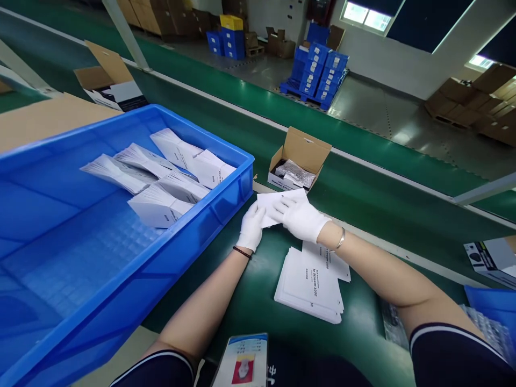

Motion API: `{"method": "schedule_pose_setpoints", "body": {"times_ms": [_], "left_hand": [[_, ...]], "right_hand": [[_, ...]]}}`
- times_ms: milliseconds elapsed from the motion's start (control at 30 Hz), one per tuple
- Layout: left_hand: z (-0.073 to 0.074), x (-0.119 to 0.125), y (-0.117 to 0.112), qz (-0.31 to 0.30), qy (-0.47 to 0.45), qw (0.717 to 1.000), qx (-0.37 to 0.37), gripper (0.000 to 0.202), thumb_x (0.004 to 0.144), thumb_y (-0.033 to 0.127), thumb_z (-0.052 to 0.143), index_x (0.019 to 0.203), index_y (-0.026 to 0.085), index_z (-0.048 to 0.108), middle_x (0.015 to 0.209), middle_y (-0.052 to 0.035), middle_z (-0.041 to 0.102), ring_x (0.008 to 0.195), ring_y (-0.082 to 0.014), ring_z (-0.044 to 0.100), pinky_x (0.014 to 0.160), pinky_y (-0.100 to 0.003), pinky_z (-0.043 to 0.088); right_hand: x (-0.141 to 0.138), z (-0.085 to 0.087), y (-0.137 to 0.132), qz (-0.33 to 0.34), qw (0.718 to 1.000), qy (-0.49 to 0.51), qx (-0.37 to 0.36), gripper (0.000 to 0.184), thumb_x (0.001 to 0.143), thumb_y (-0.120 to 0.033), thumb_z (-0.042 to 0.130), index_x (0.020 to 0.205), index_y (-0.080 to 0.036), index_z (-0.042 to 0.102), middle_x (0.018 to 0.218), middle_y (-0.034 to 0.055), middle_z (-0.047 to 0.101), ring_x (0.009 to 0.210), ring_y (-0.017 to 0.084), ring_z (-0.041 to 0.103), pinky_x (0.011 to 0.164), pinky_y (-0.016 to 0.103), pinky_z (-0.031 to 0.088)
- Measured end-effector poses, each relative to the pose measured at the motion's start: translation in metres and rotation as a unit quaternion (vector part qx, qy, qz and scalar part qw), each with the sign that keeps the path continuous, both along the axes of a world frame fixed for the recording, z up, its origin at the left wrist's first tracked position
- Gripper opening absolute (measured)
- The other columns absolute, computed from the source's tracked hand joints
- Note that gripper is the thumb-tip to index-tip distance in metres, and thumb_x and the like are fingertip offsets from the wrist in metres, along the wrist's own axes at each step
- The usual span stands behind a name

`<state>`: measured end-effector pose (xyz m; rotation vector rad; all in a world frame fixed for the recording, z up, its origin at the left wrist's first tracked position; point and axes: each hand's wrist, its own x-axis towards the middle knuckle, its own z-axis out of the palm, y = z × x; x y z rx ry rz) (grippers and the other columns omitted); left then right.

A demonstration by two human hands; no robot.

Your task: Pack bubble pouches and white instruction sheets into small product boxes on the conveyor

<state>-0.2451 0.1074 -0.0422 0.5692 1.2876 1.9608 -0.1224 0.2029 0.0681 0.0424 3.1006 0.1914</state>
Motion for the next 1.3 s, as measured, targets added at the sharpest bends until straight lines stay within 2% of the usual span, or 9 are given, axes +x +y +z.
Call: {"method": "schedule_pose_setpoints", "body": {"times_ms": [100, 200, 400, 533, 667, 767, 867, 1067, 1300], "left_hand": [[-0.002, 0.002, -0.001, -0.061, -0.103, 0.992, 0.039, 0.057, 0.079, 0.045, 0.064, 0.126, 0.014, 0.056, 0.087, -0.0071, 0.068, 0.062, -0.0122, 0.058, 0.055, -0.024, 0.044], [0.000, 0.003, -0.003, -0.075, -0.122, 0.989, 0.044, 0.059, 0.077, 0.042, 0.067, 0.127, 0.014, 0.054, 0.083, -0.0060, 0.068, 0.064, -0.0118, 0.060, 0.060, -0.024, 0.045], [0.001, 0.003, -0.004, -0.096, -0.084, 0.991, 0.027, 0.053, 0.077, 0.040, 0.068, 0.120, 0.013, 0.057, 0.087, -0.0066, 0.068, 0.071, -0.0133, 0.063, 0.066, -0.025, 0.047], [-0.003, 0.003, -0.004, -0.108, -0.053, 0.992, 0.023, 0.054, 0.074, 0.043, 0.069, 0.119, 0.014, 0.058, 0.087, -0.0070, 0.069, 0.072, -0.0144, 0.065, 0.065, -0.026, 0.047], [-0.006, 0.004, -0.003, -0.110, 0.006, 0.994, 0.019, 0.052, 0.077, 0.045, 0.067, 0.119, 0.016, 0.059, 0.089, -0.0072, 0.069, 0.073, -0.0151, 0.066, 0.066, -0.026, 0.049], [-0.007, 0.005, -0.004, -0.111, 0.028, 0.993, 0.013, 0.049, 0.080, 0.045, 0.066, 0.119, 0.016, 0.060, 0.090, -0.0069, 0.070, 0.074, -0.0149, 0.066, 0.067, -0.026, 0.049], [-0.007, 0.006, -0.004, -0.115, 0.042, 0.992, 0.019, 0.047, 0.080, 0.045, 0.067, 0.117, 0.017, 0.062, 0.089, -0.0064, 0.070, 0.075, -0.0150, 0.067, 0.067, -0.025, 0.050], [-0.001, 0.008, -0.012, -0.120, 0.053, 0.991, 0.027, 0.047, 0.079, 0.046, 0.068, 0.116, 0.017, 0.063, 0.091, -0.0065, 0.069, 0.077, -0.0155, 0.067, 0.068, -0.025, 0.050], [0.034, 0.026, -0.037, -0.235, 0.031, 0.970, 0.060, 0.047, 0.079, 0.047, 0.069, 0.117, 0.018, 0.064, 0.094, -0.0070, 0.069, 0.076, -0.0149, 0.065, 0.071, -0.027, 0.052]], "right_hand": [[-0.001, -0.010, 0.007, -0.117, 0.990, 0.069, 0.039, 0.037, 0.099, -0.008, 0.041, 0.134, -0.013, 0.054, 0.127, 0.0164, 0.053, 0.117, 0.031, 0.045, 0.098, 0.046, 0.036], [-0.013, -0.012, 0.046, -0.230, 0.961, 0.126, 0.087, 0.046, 0.098, -0.007, 0.036, 0.143, -0.009, 0.043, 0.142, 0.0178, 0.040, 0.131, 0.033, 0.029, 0.106, 0.048, 0.027], [-0.035, -0.033, 0.092, -0.397, 0.917, -0.002, -0.039, 0.070, 0.101, -0.061, 0.039, 0.146, -0.008, 0.036, 0.141, 0.0224, 0.038, 0.127, 0.039, 0.034, 0.106, 0.052, 0.026], [-0.001, -0.027, 0.070, -0.348, 0.935, 0.060, -0.024, 0.063, 0.097, -0.050, 0.054, 0.141, -0.008, 0.040, 0.138, 0.0223, 0.040, 0.123, 0.038, 0.037, 0.104, 0.048, 0.031], [0.083, -0.008, 0.023, -0.253, 0.966, -0.003, -0.050, 0.044, 0.093, -0.036, 0.058, 0.134, -0.020, 0.049, 0.131, 0.0130, 0.050, 0.111, 0.033, 0.049, 0.089, 0.043, 0.045], [0.150, -0.012, -0.017, -0.215, 0.958, -0.158, -0.108, 0.068, 0.079, -0.041, 0.073, 0.138, -0.019, 0.047, 0.137, 0.0145, 0.045, 0.117, 0.036, 0.047, 0.084, 0.044, 0.051], [0.195, -0.031, -0.047, -0.254, 0.945, -0.171, -0.115, 0.075, 0.079, -0.025, 0.072, 0.146, -0.014, 0.039, 0.147, 0.0142, 0.035, 0.128, 0.034, 0.038, 0.096, 0.043, 0.048], [0.226, -0.053, -0.069, -0.329, 0.928, -0.053, -0.167, 0.042, 0.095, -0.015, 0.052, 0.136, -0.023, 0.055, 0.135, 0.0036, 0.052, 0.116, 0.025, 0.054, 0.098, 0.037, 0.049], [0.233, -0.046, -0.069, -0.406, 0.884, -0.045, -0.229, 0.044, 0.092, -0.027, 0.067, 0.134, -0.028, 0.058, 0.126, -0.0009, 0.058, 0.109, 0.027, 0.059, 0.093, 0.037, 0.052]]}}
